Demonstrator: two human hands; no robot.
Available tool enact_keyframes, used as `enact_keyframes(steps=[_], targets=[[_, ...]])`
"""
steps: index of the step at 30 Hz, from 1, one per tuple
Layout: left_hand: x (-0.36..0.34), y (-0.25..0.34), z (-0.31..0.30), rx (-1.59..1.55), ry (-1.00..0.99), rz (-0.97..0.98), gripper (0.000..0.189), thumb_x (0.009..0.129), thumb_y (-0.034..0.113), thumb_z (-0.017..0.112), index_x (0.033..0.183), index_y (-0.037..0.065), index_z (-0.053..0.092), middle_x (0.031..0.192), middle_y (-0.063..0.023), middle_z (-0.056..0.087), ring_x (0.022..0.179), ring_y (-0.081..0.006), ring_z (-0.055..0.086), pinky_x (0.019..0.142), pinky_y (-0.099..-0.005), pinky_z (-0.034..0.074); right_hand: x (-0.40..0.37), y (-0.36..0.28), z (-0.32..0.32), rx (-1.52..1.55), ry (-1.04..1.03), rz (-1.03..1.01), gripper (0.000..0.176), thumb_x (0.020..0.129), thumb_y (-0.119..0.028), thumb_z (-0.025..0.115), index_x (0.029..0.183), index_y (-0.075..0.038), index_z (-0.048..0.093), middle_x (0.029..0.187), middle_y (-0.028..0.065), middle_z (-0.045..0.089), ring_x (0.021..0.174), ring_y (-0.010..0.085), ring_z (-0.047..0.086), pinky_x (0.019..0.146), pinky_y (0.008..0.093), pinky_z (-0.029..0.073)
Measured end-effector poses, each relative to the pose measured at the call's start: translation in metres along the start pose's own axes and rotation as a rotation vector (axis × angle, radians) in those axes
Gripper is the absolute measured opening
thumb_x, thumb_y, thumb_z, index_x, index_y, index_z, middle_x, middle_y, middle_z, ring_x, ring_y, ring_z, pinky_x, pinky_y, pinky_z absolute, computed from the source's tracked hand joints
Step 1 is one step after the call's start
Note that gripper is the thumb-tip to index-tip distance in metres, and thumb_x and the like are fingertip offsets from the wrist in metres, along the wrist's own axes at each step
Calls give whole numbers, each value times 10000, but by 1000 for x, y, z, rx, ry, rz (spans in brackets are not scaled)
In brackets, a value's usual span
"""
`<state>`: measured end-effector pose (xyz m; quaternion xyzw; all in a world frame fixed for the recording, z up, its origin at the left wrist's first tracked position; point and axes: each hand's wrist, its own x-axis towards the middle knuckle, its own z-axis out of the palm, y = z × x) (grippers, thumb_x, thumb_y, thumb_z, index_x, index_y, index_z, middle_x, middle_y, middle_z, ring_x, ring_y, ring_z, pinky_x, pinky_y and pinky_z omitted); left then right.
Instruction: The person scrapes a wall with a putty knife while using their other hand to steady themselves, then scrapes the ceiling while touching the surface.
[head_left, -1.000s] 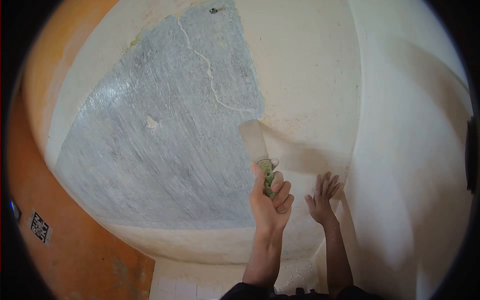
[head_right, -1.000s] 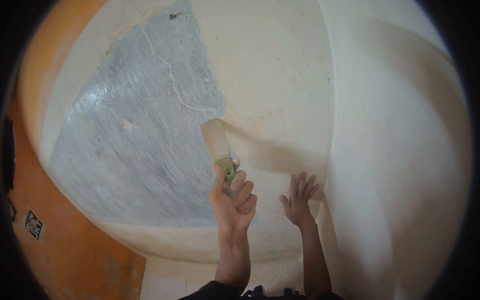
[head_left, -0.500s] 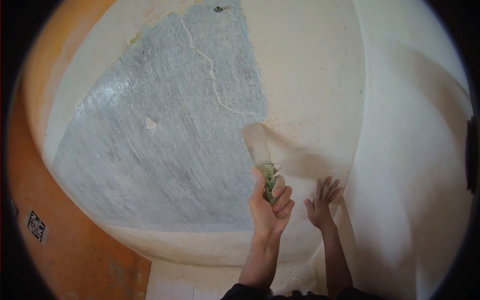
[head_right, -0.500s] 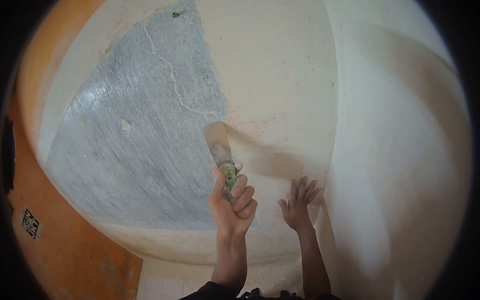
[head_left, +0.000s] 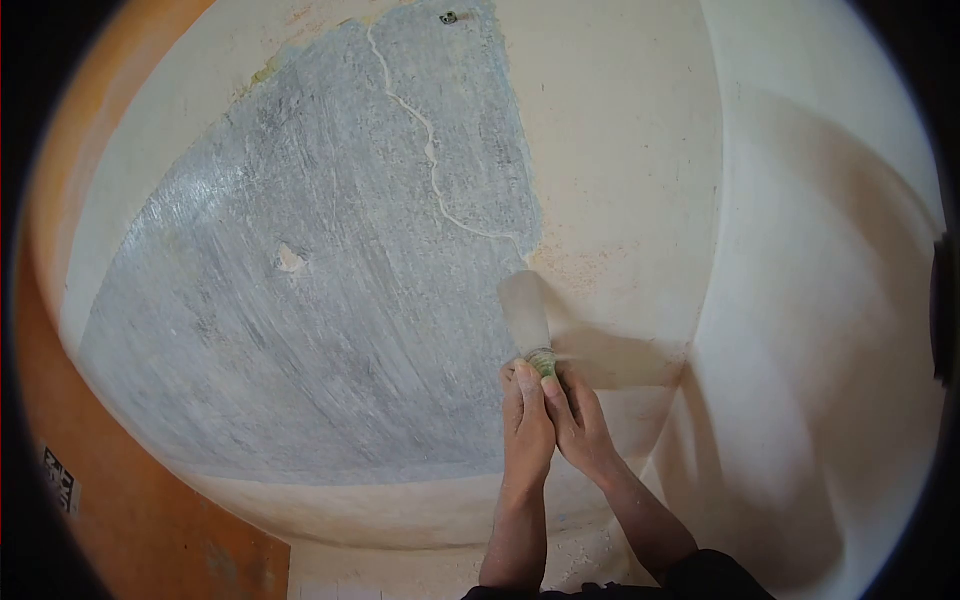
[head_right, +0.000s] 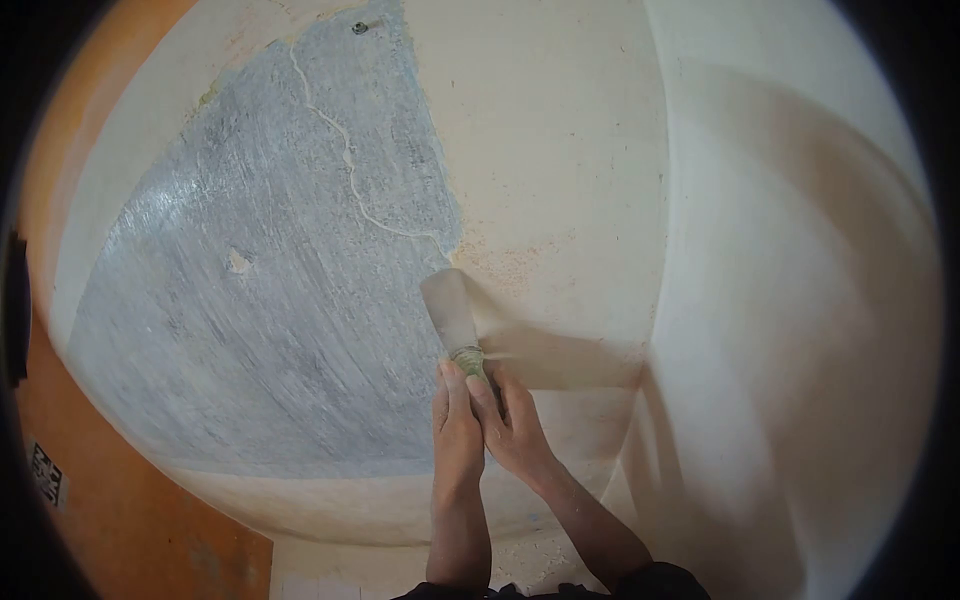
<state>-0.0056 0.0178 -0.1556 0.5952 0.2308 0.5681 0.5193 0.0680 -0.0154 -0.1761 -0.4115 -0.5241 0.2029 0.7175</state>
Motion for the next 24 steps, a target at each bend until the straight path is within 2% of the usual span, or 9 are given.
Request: enact_keyframes(steps=[2,3,5,9,11,15,19,22,24], targets=[[-1,5,-11,42,29,-8,479,1088,356,340,1274,-25,562,1116,-135,551,1008,-225,546,888,-341,468,-3,-8,4,1,10,62,279,1045,-204,505,1208,20,540,936,77,608,756,73,557,658,255,463],[-1,0,-21,27,20,-9,479,1088,356,340,1274,-25,562,1116,-135,551,1008,-225,546,888,-341,468,-6,-19,2,-23,65,105,270,1041,-206,518,1180,22,554,874,58,603,698,62,533,610,250,441],[-2,-25,-60,231,199,335,408,1083,276,368,1260,-24,580,1104,-136,577,1009,-233,559,913,-347,451,-3,-32,-5,-46,138,132,262,1036,-209,531,1151,24,568,813,38,599,641,51,509,563,245,419],[-10,-69,-135,424,383,320,321,1072,209,414,1109,-18,637,1007,-96,600,940,-191,552,837,-323,441,14,-51,-29,-455,262,-58,242,1009,-199,589,1074,30,636,626,16,518,577,57,451,524,245,376],[-13,-73,-156,411,376,287,311,1070,208,421,1066,-18,634,981,-84,588,903,-179,533,813,-315,430,24,-69,-26,-554,291,-129,245,999,-201,606,1081,26,650,637,40,516,576,66,440,527,244,373],[-15,-71,-175,361,309,154,297,1064,206,439,994,-17,623,920,-61,552,831,-157,478,772,-295,399,22,-85,-30,-673,346,-70,241,980,-209,635,1083,3,683,649,58,529,575,79,430,533,261,383],[-14,-77,-178,335,258,229,285,1059,193,446,990,-20,623,909,-61,557,856,-163,497,794,-299,403,35,-109,-26,-807,338,-82,259,972,-222,646,1067,16,688,636,71,505,582,93,423,543,271,395],[-12,-83,-190,373,207,258,283,1061,224,468,1015,-4,629,901,-18,523,798,-100,450,742,-247,380,29,-109,-24,-831,367,-174,267,972,-233,646,1051,19,689,623,82,483,579,104,409,539,285,391],[-14,-85,-193,338,191,264,267,1055,214,477,1024,-2,631,929,-24,532,797,-103,452,742,-252,385,33,-116,-22,-857,375,-114,269,972,-236,646,1062,14,693,632,92,508,585,98,424,546,283,399]])
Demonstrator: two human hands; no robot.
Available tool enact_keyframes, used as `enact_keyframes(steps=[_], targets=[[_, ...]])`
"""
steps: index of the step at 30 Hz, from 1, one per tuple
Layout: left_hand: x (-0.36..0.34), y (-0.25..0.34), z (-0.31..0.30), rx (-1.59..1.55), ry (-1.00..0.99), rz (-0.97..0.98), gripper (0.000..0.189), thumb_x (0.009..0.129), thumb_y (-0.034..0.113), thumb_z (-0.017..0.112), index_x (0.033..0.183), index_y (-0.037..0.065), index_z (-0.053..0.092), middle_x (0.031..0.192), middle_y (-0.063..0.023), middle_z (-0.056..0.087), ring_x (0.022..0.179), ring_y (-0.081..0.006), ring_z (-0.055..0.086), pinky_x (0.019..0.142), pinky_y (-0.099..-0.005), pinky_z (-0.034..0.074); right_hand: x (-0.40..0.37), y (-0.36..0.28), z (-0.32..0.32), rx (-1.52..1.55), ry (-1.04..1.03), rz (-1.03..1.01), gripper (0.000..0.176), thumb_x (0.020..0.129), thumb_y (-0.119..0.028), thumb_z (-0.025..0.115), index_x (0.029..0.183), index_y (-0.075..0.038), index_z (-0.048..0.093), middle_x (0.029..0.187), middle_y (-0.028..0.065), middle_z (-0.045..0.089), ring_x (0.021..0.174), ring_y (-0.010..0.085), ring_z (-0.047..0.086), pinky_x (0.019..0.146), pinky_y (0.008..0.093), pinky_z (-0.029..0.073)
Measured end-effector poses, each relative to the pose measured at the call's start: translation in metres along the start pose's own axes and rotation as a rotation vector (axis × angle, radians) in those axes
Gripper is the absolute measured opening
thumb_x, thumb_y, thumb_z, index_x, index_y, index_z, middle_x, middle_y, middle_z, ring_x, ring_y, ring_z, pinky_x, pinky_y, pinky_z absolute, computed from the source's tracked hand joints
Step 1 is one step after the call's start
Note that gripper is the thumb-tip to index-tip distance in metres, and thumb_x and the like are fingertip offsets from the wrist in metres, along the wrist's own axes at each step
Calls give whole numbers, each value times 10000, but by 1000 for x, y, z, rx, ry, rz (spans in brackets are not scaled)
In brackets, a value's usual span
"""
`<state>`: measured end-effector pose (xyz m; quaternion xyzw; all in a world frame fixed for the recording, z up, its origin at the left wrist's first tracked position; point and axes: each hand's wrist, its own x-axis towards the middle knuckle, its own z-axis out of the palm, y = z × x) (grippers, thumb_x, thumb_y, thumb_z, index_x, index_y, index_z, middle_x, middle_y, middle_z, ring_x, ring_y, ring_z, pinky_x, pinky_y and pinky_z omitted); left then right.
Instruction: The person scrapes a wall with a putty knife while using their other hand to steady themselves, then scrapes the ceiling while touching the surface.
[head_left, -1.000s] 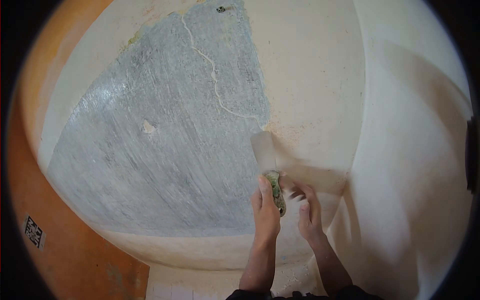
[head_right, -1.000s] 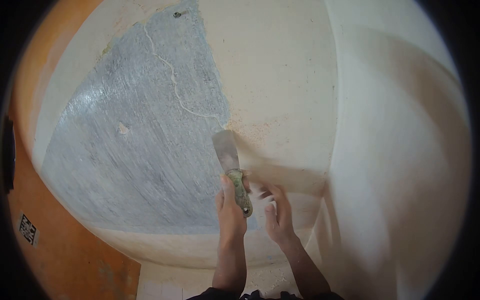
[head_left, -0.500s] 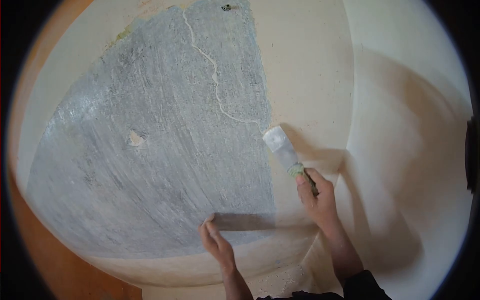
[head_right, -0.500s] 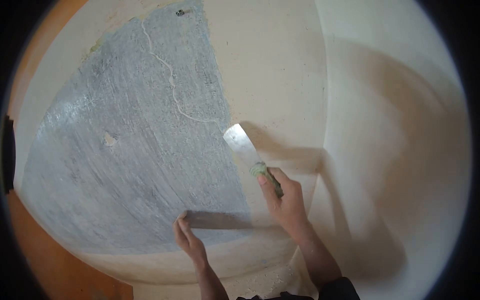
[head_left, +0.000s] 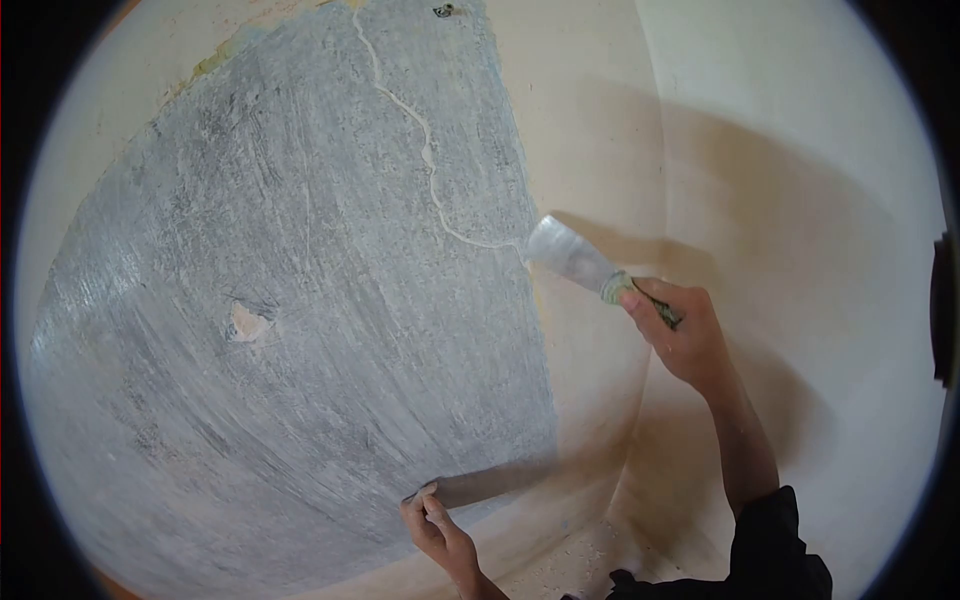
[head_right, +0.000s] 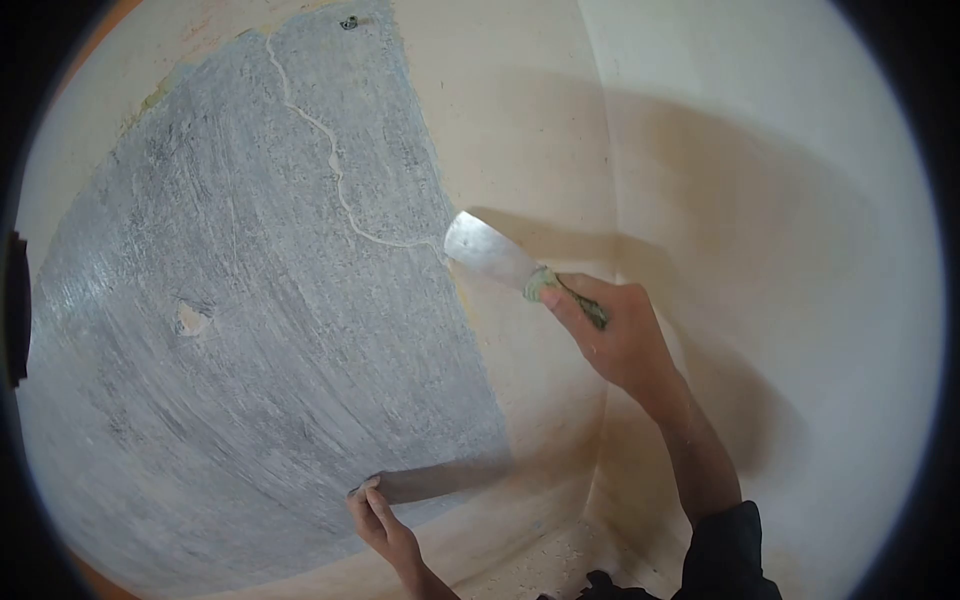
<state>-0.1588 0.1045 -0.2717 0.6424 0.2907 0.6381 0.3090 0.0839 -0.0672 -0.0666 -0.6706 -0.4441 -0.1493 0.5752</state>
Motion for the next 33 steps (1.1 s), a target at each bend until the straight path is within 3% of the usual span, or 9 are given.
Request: enact_keyframes(steps=[9,13,16,20,22,26,28,30,33], targets=[[3,-4,-15,-124,-110,-8,227,1038,166,499,1048,-15,636,988,-57,568,909,-143,518,838,-272,402,1,-5,0,-57,-20,55,272,970,-231,641,1080,8,710,697,73,633,627,79,494,580,274,428],[6,3,-21,-60,-153,13,224,1034,164,506,1056,-15,637,997,-64,572,910,-146,521,835,-276,409,1,-4,-4,-77,-20,-48,289,974,-254,639,1071,8,712,637,58,558,601,85,445,554,288,392],[2,0,-23,-163,-162,-57,227,1029,174,515,1050,-16,638,997,-71,574,916,-153,524,835,-288,417,1,-7,-9,-93,-28,3,293,968,-268,649,1043,7,716,631,72,547,595,88,437,547,292,385],[5,1,-19,-80,-180,27,221,1022,179,530,1038,-16,633,1003,-79,574,916,-170,527,841,-303,422,13,-8,-22,-139,-76,-52,284,963,-267,655,1008,6,721,646,82,566,592,93,445,551,290,391],[5,-1,-20,-61,-181,10,216,1018,178,535,1032,-16,629,1007,-82,580,918,-177,530,844,-309,422,16,0,-29,-215,-140,-95,272,975,-221,629,1045,34,694,632,44,518,586,94,437,540,281,372],[3,3,-13,-84,-120,48,184,1002,144,546,1032,-9,643,989,-93,591,885,-191,526,780,-309,407,25,4,-30,-224,-160,-146,266,967,-220,640,1029,34,694,637,67,532,577,110,432,542,287,374],[3,5,-10,-66,-89,77,181,1002,140,544,1030,-8,645,984,-91,591,878,-187,522,776,-306,405,24,9,-30,-182,-120,-281,258,963,-220,647,995,31,694,628,84,535,568,122,432,541,301,378],[1,4,-15,-47,-148,5,191,1016,142,525,1070,-22,604,1048,-101,585,970,-200,552,879,-322,422,30,4,-38,-209,-161,-226,255,963,-222,648,983,29,690,627,89,535,564,131,438,541,307,384],[1,-2,-13,-90,-121,15,192,1014,141,523,1061,-26,605,1043,-108,590,993,-208,559,904,-328,421,29,6,-39,-253,-215,-186,266,958,-248,655,991,13,695,673,117,595,575,159,486,566,321,419]])
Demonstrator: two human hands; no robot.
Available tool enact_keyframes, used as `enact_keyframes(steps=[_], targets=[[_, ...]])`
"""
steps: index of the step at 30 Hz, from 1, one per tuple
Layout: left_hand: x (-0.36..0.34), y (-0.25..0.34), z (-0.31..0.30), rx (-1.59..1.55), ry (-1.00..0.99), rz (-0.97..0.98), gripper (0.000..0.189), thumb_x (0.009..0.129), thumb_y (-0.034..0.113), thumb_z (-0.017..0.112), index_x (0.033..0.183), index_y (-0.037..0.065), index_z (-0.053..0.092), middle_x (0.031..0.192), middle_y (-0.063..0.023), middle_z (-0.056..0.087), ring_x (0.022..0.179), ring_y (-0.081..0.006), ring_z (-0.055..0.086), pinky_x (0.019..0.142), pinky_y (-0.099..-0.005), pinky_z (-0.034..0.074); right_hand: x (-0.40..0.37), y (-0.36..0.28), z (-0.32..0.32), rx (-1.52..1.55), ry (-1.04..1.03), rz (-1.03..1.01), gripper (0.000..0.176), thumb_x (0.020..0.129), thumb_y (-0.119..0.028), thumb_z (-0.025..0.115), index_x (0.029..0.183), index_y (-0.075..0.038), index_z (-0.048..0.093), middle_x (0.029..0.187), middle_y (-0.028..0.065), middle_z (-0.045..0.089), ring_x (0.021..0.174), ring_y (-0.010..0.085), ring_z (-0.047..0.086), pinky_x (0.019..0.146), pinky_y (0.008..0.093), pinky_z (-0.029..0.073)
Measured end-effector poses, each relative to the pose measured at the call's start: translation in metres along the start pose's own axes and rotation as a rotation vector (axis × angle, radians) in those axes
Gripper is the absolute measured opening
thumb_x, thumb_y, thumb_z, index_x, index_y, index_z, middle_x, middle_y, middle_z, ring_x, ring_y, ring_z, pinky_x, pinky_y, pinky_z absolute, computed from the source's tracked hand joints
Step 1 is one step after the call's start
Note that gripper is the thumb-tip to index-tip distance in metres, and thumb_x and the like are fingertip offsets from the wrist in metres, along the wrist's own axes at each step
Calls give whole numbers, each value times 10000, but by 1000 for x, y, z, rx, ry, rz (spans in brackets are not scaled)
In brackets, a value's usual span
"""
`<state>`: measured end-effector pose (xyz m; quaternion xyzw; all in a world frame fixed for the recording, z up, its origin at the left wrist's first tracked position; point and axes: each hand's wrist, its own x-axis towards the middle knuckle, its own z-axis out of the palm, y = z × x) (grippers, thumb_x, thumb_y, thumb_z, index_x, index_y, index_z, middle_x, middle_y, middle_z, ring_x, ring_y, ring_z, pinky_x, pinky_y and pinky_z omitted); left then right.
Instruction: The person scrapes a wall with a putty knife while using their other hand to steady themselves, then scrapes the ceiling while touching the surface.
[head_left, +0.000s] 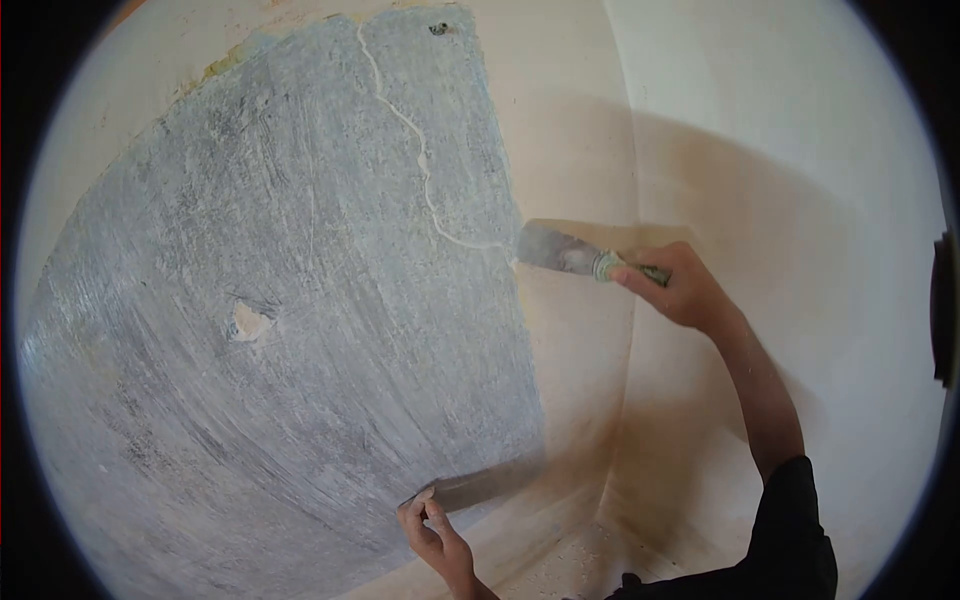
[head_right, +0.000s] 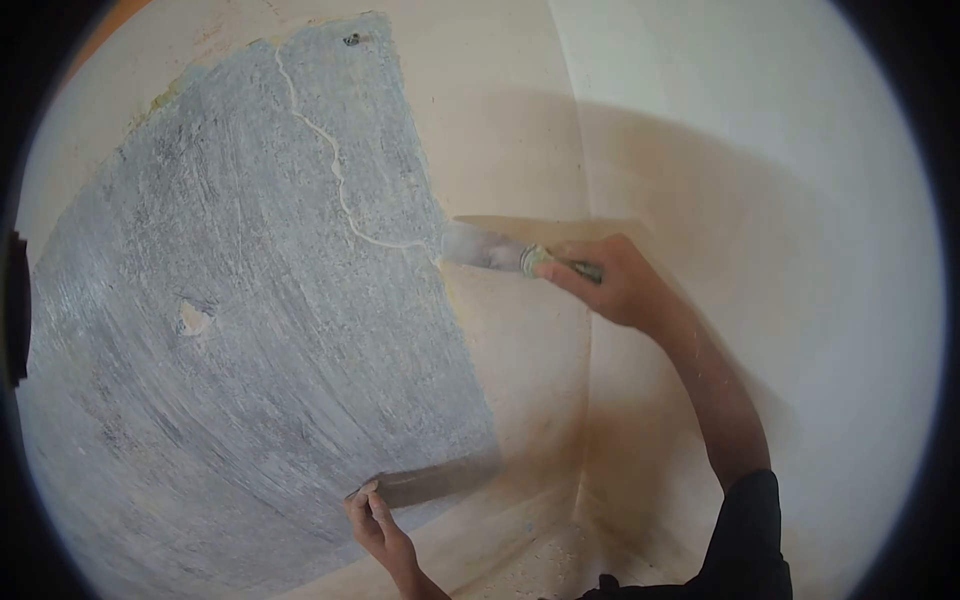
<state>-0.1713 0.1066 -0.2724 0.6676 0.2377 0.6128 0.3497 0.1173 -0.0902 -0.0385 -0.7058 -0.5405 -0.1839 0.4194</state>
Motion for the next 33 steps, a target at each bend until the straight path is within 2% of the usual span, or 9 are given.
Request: enact_keyframes(steps=[1,4,6,8,11,14,20,27,33], targets=[[0,3,4,-2,5,5,192,1014,141,523,1061,-26,605,1043,-108,590,993,-208,559,904,-328,421,-3,2,1,-15,14,-13,281,955,-271,659,1012,0,704,720,140,655,591,179,527,591,327,449],[2,7,5,43,16,-12,202,1018,148,520,1052,-30,610,1043,-107,587,991,-203,558,911,-324,421,-34,13,37,82,21,97,270,971,-281,636,985,-14,672,671,91,618,569,149,516,557,315,428],[-1,4,9,-5,72,4,209,1021,152,515,1044,-30,615,1040,-102,587,993,-192,556,906,-323,422,-63,10,81,399,-11,305,272,1003,-301,588,969,-33,618,625,24,545,542,117,490,525,292,404],[-1,10,12,59,77,-19,211,1023,153,513,1045,-29,617,1039,-99,587,998,-191,557,910,-321,422,-70,-5,113,682,-45,350,298,1031,-325,536,967,-36,569,630,-13,507,531,93,488,494,264,390],[-1,12,8,119,56,-47,214,1026,154,510,1046,-29,618,1037,-94,589,1004,-190,558,917,-318,422,-52,-30,121,988,-146,357,337,1048,-352,493,963,-31,549,640,2,527,520,76,480,464,239,377],[0,9,9,86,54,-33,218,1029,158,510,1050,-31,616,1038,-91,590,1003,-189,558,919,-314,422,-51,-35,125,1107,-115,424,376,1052,-389,472,954,-34,542,638,11,521,494,57,444,436,225,351],[-1,5,10,117,75,-4,209,1014,155,530,1064,-11,647,1006,-102,586,943,-212,555,872,-329,431,-73,-28,131,1189,-161,510,414,1058,-435,443,911,-59,534,617,-27,459,475,29,366,423,202,291],[-1,9,18,118,99,-2,221,1019,177,533,1046,-12,644,1008,-86,566,912,-178,518,827,-311,420,-65,-30,113,1081,-169,599,478,1041,-469,469,844,-44,566,602,-41,427,492,39,369,448,221,310],[-2,11,19,128,96,-57,232,1025,188,522,1043,-16,629,1029,-86,556,913,-170,515,821,-306,416,-49,-39,96,1172,-201,580,483,1045,-469,458,771,-71,475,603,-49,390,521,44,365,465,227,311]])
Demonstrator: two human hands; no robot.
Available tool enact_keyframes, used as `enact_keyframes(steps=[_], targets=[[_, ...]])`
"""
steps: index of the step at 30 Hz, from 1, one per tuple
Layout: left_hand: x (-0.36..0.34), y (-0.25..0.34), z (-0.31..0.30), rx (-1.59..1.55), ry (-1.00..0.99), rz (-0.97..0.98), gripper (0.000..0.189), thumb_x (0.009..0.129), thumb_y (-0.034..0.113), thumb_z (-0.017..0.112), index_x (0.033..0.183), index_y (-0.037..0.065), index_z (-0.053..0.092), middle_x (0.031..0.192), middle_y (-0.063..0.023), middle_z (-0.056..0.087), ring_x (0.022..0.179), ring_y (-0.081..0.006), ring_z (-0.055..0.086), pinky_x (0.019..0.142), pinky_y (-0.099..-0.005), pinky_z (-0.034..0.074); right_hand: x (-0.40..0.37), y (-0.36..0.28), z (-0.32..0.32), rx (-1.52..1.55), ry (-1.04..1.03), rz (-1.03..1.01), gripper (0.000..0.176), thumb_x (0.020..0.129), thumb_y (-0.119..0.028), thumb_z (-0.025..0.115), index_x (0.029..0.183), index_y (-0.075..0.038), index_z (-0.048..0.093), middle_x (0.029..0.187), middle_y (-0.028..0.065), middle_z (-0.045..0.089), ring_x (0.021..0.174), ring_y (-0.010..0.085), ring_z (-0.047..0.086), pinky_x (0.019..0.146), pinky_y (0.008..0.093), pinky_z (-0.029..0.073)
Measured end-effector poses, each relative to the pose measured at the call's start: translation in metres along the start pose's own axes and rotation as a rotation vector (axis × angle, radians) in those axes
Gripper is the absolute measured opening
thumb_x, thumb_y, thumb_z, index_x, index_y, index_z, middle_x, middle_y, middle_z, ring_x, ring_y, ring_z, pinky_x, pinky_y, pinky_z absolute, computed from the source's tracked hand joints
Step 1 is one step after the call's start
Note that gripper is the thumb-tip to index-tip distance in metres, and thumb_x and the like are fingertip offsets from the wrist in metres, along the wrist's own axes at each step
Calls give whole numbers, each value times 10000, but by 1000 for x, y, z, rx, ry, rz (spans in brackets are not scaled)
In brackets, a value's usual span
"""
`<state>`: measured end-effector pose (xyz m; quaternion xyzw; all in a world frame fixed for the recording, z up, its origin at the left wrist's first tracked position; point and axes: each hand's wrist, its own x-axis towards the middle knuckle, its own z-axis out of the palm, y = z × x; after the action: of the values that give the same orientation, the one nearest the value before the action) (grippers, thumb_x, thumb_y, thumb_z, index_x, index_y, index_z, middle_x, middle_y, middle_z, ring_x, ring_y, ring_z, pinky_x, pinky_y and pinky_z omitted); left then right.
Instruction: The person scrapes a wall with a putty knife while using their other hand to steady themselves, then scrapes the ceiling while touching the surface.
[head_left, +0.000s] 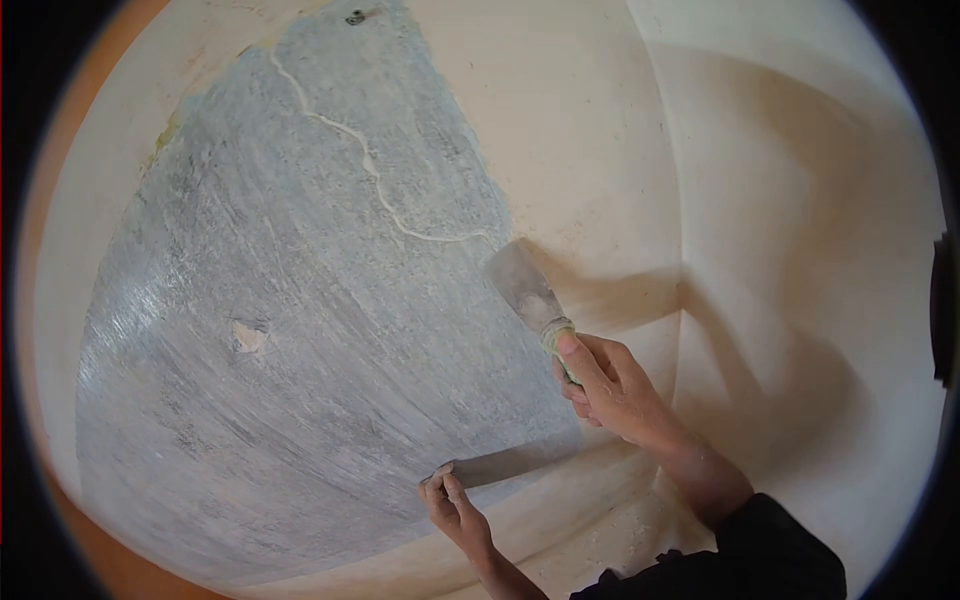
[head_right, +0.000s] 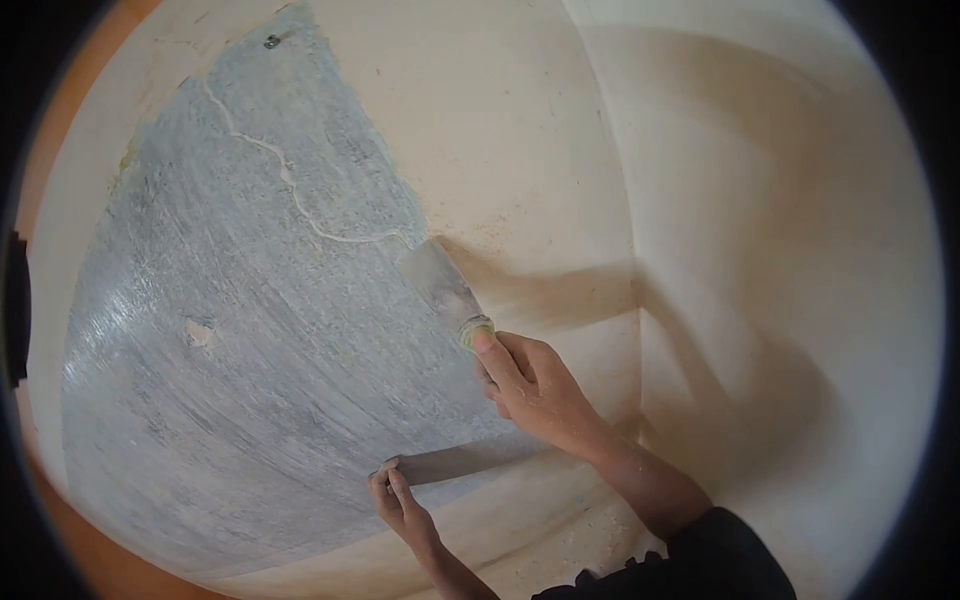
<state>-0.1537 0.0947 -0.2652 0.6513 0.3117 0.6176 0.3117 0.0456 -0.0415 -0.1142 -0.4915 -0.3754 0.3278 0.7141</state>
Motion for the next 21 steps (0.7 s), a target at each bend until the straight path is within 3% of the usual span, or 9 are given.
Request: enact_keyframes(steps=[8,14,21], targets=[[2,4,6,25,23,12,223,1028,178,514,1041,-18,620,1036,-89,555,952,-174,535,847,-307,421,-14,0,-13,-71,-32,152,476,1057,-451,432,777,-69,482,612,-46,386,522,45,355,467,235,309],[-3,-1,8,-12,39,-24,268,1039,239,515,1058,-6,623,1010,-48,533,951,-150,487,896,-290,378,-2,6,-10,-35,-47,-15,516,1053,-476,423,742,-69,488,603,-39,421,509,48,395,465,238,331],[-3,5,6,29,20,-33,214,1033,166,507,1036,-18,615,1052,-90,541,958,-179,533,871,-319,421,-2,11,-13,-56,-86,52,522,1049,-478,432,729,-70,489,600,-35,436,507,52,409,467,234,346]])
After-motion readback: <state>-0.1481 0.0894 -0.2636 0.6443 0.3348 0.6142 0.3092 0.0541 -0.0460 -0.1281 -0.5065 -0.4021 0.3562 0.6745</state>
